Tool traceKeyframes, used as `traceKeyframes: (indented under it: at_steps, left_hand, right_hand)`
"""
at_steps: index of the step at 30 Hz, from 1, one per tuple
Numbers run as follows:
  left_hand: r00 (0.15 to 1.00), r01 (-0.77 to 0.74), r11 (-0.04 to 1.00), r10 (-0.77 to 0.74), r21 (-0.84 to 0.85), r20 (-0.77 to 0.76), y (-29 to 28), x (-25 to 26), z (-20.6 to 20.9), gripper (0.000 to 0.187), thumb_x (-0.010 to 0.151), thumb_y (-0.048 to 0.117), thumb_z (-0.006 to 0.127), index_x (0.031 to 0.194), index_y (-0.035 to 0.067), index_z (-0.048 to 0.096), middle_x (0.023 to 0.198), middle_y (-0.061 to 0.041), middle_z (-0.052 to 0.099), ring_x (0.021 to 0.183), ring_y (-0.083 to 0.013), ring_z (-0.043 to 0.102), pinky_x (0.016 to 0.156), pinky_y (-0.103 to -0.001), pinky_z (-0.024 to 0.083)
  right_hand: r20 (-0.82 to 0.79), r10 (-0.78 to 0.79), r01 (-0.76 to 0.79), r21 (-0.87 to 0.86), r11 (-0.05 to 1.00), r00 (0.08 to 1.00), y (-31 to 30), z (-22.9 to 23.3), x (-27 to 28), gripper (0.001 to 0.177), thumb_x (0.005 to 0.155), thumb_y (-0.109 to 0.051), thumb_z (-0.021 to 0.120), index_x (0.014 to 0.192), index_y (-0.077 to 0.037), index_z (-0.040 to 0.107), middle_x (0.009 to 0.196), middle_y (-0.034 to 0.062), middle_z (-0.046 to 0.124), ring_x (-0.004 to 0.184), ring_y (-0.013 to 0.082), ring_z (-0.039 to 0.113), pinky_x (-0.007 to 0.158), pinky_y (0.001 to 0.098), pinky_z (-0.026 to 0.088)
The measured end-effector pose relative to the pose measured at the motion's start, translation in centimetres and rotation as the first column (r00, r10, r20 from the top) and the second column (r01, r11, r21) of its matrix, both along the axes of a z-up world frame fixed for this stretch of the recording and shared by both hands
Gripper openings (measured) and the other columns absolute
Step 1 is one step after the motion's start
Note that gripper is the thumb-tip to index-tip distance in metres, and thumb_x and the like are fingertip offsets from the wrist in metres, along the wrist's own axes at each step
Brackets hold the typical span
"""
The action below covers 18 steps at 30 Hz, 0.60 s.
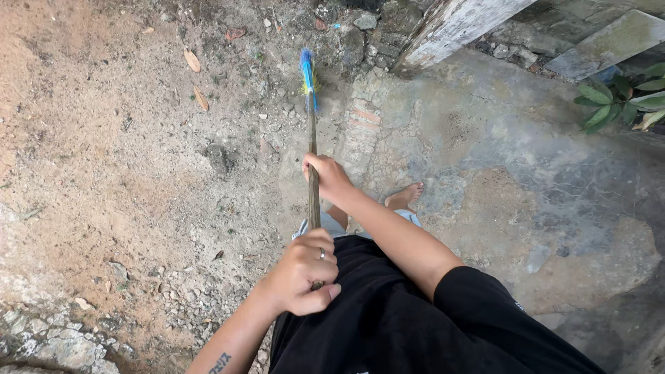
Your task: The person sweeps a concrete ground surface and adjacent dirt areas using a broom.
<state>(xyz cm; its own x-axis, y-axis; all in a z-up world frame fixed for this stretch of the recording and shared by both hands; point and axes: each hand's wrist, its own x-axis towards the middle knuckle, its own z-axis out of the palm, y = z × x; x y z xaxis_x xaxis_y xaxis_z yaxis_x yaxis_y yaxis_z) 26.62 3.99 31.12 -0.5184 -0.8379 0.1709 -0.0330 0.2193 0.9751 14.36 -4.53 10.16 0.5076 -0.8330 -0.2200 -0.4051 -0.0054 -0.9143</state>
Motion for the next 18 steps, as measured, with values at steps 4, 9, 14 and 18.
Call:
traceKeyframes:
  at_steps: [4, 9, 14, 18]
  left_hand:
    - [0.998, 0.002, 1.0, -0.001, 0.017, -0.066, 1.3, 0.3, 2.2, 0.032, 0.068, 0.016, 0.067, 0.056, 0.009, 0.039, 0.055, -0.005, 0.04, 0.059, -0.0293, 0.046, 0.074, -0.039, 0.044]
    - [0.998, -0.049, 0.999, 0.05, 0.011, -0.031, 0.0, -0.4, -1.8, 0.036, 0.069, 0.015, 0.067, 0.056, 0.006, 0.034, 0.054, -0.006, 0.038, 0.058, -0.0294, 0.045, 0.075, -0.04, 0.044]
    - [0.997, -0.01, 0.994, 0.018, -0.105, 0.073, -0.5, -1.6, -0.6, 0.031, 0.074, 0.019, 0.07, 0.06, 0.008, 0.044, 0.059, -0.006, 0.047, 0.062, -0.0306, 0.049, 0.075, -0.041, 0.044]
    - [0.998, 0.051, 0.992, -0.048, -0.115, 0.034, 2.4, -0.3, 5.0, 0.036, 0.068, 0.02, 0.072, 0.057, 0.009, 0.04, 0.055, -0.005, 0.041, 0.056, -0.0291, 0.046, 0.064, -0.04, 0.04]
  right_hand:
    - [-0.014, -0.03, 0.028, -0.078, 0.997, 0.999, 1.9, 1.5, -2.2, 0.006, 0.093, -0.008, 0.066, 0.093, -0.006, 0.06, 0.079, 0.0168, 0.065, 0.075, 0.0361, 0.067, 0.069, 0.0454, 0.052]
    - [0.032, -0.094, 0.097, -0.089, 0.991, 0.995, -0.4, -2.4, -0.6, 0.01, 0.087, -0.006, 0.064, 0.095, -0.004, 0.059, 0.082, 0.0157, 0.067, 0.074, 0.0354, 0.068, 0.066, 0.0436, 0.053]
    - [0.168, 0.021, -0.02, -0.011, 1.0, 0.986, -1.0, 0.4, 3.2, 0.006, 0.095, -0.008, 0.063, 0.095, -0.003, 0.059, 0.077, 0.0159, 0.063, 0.069, 0.0339, 0.064, 0.064, 0.0423, 0.049]
    - [0.157, 0.031, -0.017, -0.092, 0.996, 0.987, 1.0, 5.8, 2.8, 0.006, 0.094, -0.009, 0.063, 0.094, -0.006, 0.058, 0.08, 0.014, 0.064, 0.075, 0.033, 0.065, 0.069, 0.043, 0.049]
